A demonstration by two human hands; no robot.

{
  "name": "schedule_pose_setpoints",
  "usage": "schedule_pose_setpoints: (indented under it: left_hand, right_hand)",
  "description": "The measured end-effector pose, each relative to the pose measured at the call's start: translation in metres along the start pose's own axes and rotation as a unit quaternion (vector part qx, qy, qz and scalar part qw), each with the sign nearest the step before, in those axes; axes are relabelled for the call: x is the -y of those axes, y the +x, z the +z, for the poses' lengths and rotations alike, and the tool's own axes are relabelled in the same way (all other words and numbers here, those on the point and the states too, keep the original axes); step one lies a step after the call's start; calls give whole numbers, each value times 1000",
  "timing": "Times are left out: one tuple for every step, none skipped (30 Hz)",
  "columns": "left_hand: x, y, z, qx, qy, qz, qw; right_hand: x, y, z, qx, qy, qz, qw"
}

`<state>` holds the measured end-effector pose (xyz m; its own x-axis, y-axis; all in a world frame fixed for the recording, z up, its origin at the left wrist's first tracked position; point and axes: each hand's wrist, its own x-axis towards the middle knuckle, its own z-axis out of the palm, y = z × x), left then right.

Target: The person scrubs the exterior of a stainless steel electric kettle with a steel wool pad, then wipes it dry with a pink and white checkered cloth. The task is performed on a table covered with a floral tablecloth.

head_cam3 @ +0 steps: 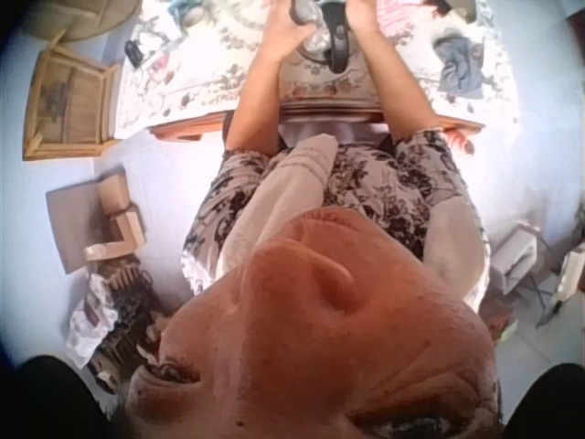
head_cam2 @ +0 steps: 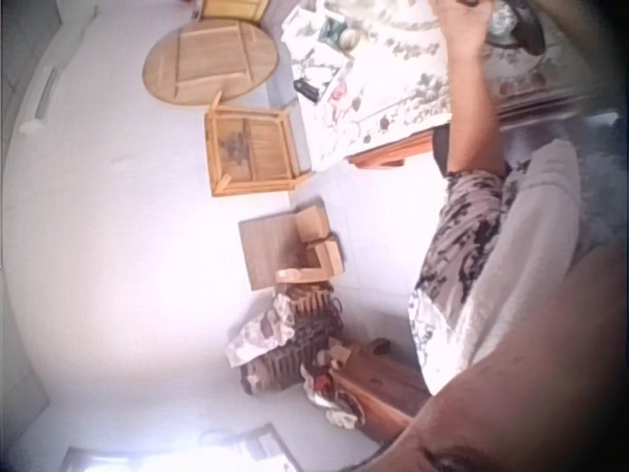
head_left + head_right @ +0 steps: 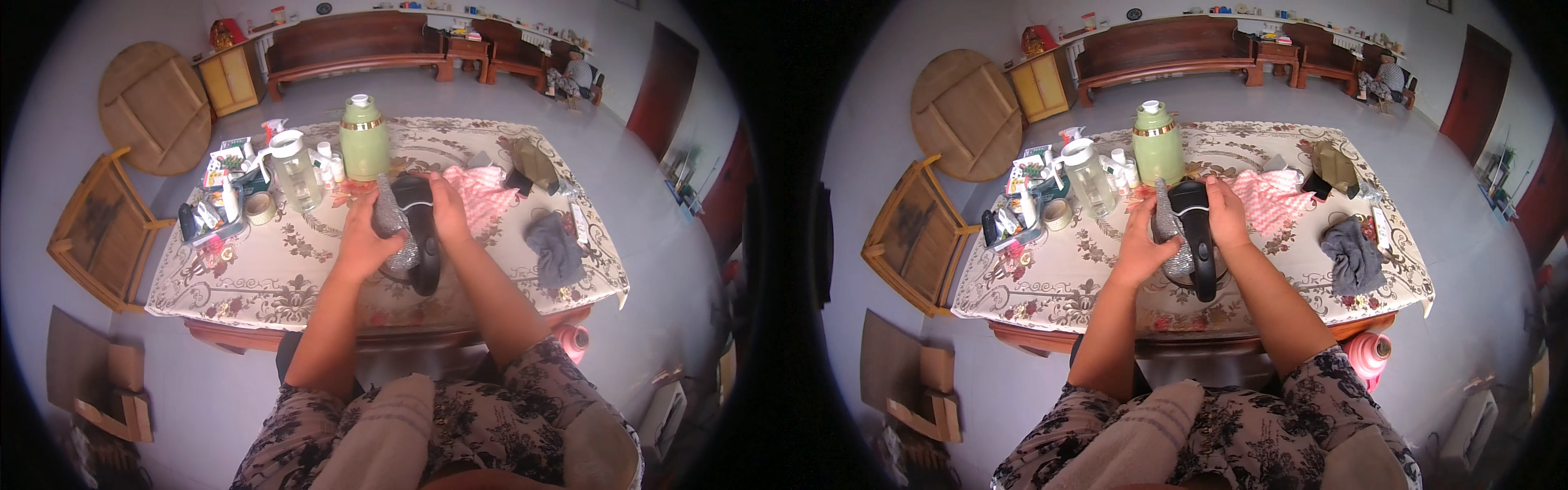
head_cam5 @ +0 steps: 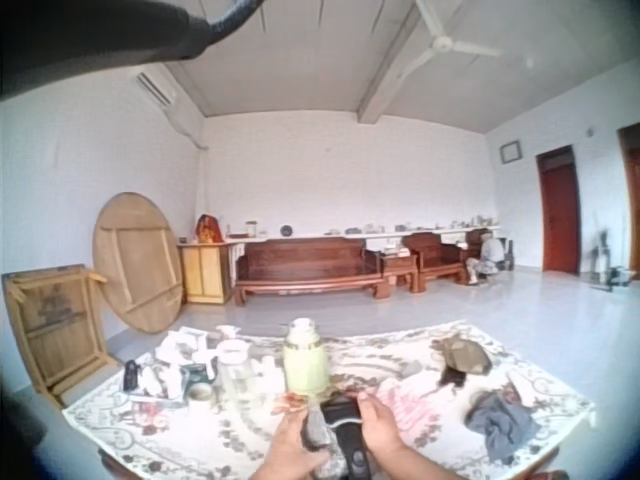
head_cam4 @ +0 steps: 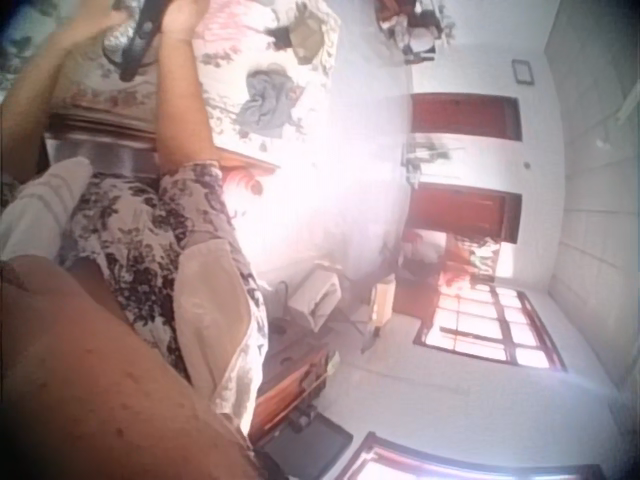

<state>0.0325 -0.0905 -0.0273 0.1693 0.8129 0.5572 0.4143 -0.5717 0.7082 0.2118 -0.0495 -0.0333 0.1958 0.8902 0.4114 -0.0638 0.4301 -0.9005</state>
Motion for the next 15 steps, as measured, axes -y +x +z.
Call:
schedule_pose_setpoints:
  left_hand:
    - [3, 0, -3, 11, -21, -15, 1000]
    - [9, -4, -4, 25, -14, -42, 999]
    - [15, -7, -5, 40, -25, -64, 997]
    - [20, -10, -6, 55, -37, -87, 994]
    - [25, -11, -8, 67, -48, -107, 991]
    - [32, -16, -8, 79, -56, -119, 988]
    - [39, -20, -8, 95, -59, -120, 986]
    - [47, -22, -7, 110, -62, -120, 985]
    - [55, -23, -8, 123, -65, -117, 983]
    - [65, -26, -6, 121, -53, -141, 981]
    - [63, -26, -4, 105, -55, -120, 986]
    - [60, -25, -2, 88, -57, -99, 990]
    - [57, -23, 1, 71, -59, -78, 993]
    - [51, -19, 6, 26, -84, -60, 994]
    - [45, -13, 10, 4, -68, -36, 997]
  right_hand:
    - [0, 1, 0, 5, -11, -1, 1000]
    - [1, 0, 1, 8, -21, 2, 1000]
    - [2, -2, 2, 11, -30, 6, 999]
    - [4, -3, 1, 9, -44, -1, 999]
    - [5, -2, 1, 9, -49, -3, 999]
    - [5, -2, -1, 8, -53, -5, 999]
    - [5, -3, -2, 7, -58, -7, 998]
    - [4, -4, -3, 7, -60, 1, 998]
    - [3, -3, -2, 8, -62, 5, 998]
    - [3, -2, -1, 9, -64, 9, 998]
    - [3, -1, -1, 11, -68, 5, 998]
    - [4, -2, -1, 13, -72, 0, 997]
    - [3, -2, -1, 14, -76, -5, 997]
    - [1, 0, -2, 17, -67, 6, 998]
    - [-2, 1, -3, 22, -60, 1, 998]
